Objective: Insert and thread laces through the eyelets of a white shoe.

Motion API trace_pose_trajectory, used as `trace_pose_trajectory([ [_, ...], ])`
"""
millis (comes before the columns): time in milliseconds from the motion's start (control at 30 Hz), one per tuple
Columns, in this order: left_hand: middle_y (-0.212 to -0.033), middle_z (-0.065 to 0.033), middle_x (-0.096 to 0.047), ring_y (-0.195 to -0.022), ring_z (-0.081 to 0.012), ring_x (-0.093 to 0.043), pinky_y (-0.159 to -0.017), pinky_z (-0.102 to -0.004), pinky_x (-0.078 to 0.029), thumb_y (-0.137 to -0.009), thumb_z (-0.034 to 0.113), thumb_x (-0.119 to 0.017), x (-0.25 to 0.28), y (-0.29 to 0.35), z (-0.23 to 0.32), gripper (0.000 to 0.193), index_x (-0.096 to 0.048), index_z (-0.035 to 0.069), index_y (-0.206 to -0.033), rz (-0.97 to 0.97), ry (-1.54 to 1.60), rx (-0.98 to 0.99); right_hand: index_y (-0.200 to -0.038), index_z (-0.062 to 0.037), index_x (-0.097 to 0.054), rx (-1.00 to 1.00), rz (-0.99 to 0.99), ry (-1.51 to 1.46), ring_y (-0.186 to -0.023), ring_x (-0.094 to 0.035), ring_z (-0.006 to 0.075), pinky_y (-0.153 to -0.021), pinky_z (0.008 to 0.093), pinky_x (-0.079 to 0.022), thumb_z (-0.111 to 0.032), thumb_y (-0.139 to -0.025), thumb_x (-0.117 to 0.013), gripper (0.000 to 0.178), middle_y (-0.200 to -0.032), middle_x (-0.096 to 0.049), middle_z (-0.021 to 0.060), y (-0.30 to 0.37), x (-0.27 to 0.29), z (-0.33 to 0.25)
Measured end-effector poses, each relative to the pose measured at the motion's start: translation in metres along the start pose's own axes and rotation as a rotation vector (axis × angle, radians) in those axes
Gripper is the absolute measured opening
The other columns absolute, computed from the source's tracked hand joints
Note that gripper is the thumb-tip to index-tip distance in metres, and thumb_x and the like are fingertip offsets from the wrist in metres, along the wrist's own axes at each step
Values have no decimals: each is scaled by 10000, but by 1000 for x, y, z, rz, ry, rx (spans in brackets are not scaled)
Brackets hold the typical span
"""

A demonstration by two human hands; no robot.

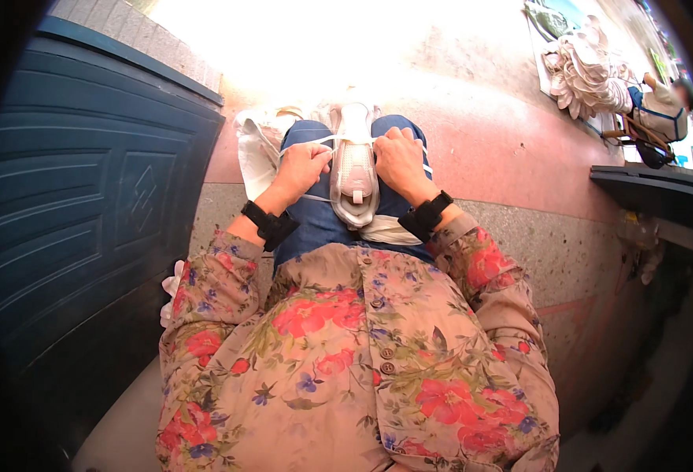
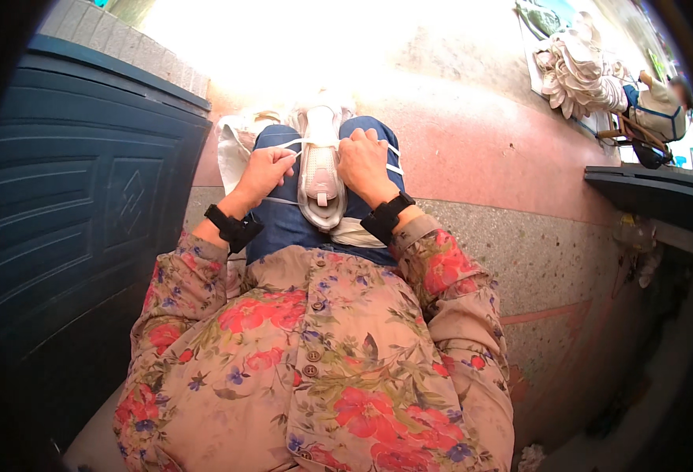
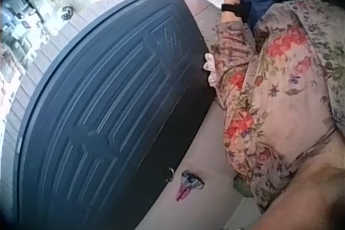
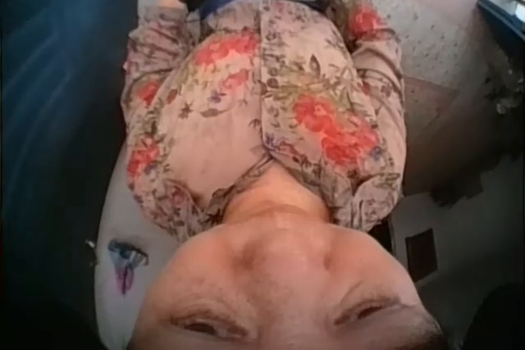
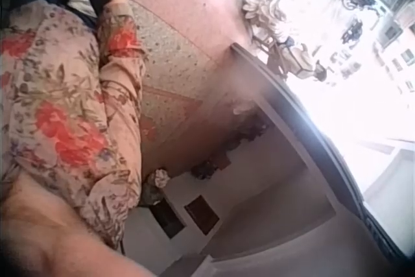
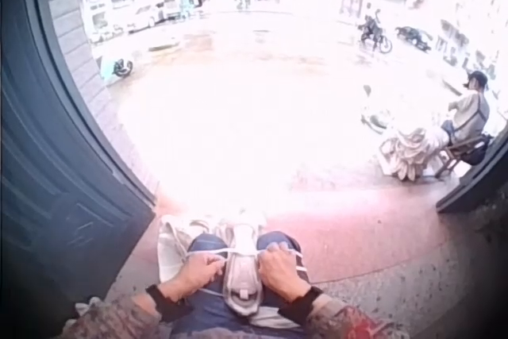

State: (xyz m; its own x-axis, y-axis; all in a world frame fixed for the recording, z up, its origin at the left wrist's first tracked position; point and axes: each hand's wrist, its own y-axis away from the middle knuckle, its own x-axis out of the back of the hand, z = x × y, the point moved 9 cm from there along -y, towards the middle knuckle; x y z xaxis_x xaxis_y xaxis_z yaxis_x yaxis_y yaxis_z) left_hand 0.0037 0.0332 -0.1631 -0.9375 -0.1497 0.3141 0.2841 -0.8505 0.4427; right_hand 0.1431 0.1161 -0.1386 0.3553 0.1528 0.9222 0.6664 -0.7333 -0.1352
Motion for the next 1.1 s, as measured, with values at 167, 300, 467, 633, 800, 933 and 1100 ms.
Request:
trace_pose_trajectory([
  [167, -618, -90, -600, -538, -146, -567, -512, -261, -438, -795, 166, -550, 7, -6, 7, 189, -632, 1, -836, 162, -345, -204, -675, -85, -578, 223, -16, 18, -782, -493, 226, -664, 386, -347, -91, -684, -520, 59, -725, -536, 40, -7, 6, -15],
  [300, -744, -205, -586, -706, -357, -580, -631, -389, -468, -784, 173, -528, 5, -5, 25, 181, -626, 21, -802, 260, -516, -317, -697, -105, -572, 415, -42, 169, -757, -506, 207, -660, 374, -346, -86, -693, -518, 58, -693, -533, 29, -10, 0, -37],
  [467, -710, -198, -588, -690, -358, -582, -609, -407, -467, -802, 184, -517, 4, -6, 25, 182, -608, 28, -786, 272, -576, -336, -716, -104, -571, 371, -90, 115, -753, -511, 208, -659, 364, -352, -93, -697, -518, 57, -703, -538, 31, -14, -1, -30],
  [633, -698, -182, -581, -660, -362, -576, -578, -425, -459, -803, 194, -509, -14, -8, 41, 182, -596, 44, -746, 248, -733, -405, -732, -104, -559, 271, -73, 59, -763, -501, 230, -667, 363, -356, -66, -703, -502, 74, -718, -527, 42, -12, -6, -19],
  [800, -690, -129, -591, -679, -328, -571, -584, -415, -438, -782, 225, -542, -10, 6, 60, 187, -593, 64, -704, 334, -870, -460, -700, -105, -568, 120, 114, 24, -782, -495, 230, -675, 371, -354, -175, -740, -561, 81, -715, -529, 44, -9, 22, -12],
  [933, -730, -84, -601, -801, -264, -510, -659, -396, -379, -737, 280, -602, -10, 22, 62, 219, -607, 64, -709, 445, -958, -477, -662, -93, -578, 126, 92, 133, -790, -493, 238, -683, 374, -352, -249, -740, -592, 175, -751, -540, 56, 1, 22, -21],
  [1100, -814, -111, -601, -879, -278, -492, -682, -418, -393, -736, 265, -601, -12, 21, 50, 226, -598, 39, -737, 386, -872, -334, -692, -51, -578, 130, 2, 62, -807, -500, 265, -701, 402, -375, -261, -745, -580, 216, -765, -555, 101, 1, 20, -21],
])
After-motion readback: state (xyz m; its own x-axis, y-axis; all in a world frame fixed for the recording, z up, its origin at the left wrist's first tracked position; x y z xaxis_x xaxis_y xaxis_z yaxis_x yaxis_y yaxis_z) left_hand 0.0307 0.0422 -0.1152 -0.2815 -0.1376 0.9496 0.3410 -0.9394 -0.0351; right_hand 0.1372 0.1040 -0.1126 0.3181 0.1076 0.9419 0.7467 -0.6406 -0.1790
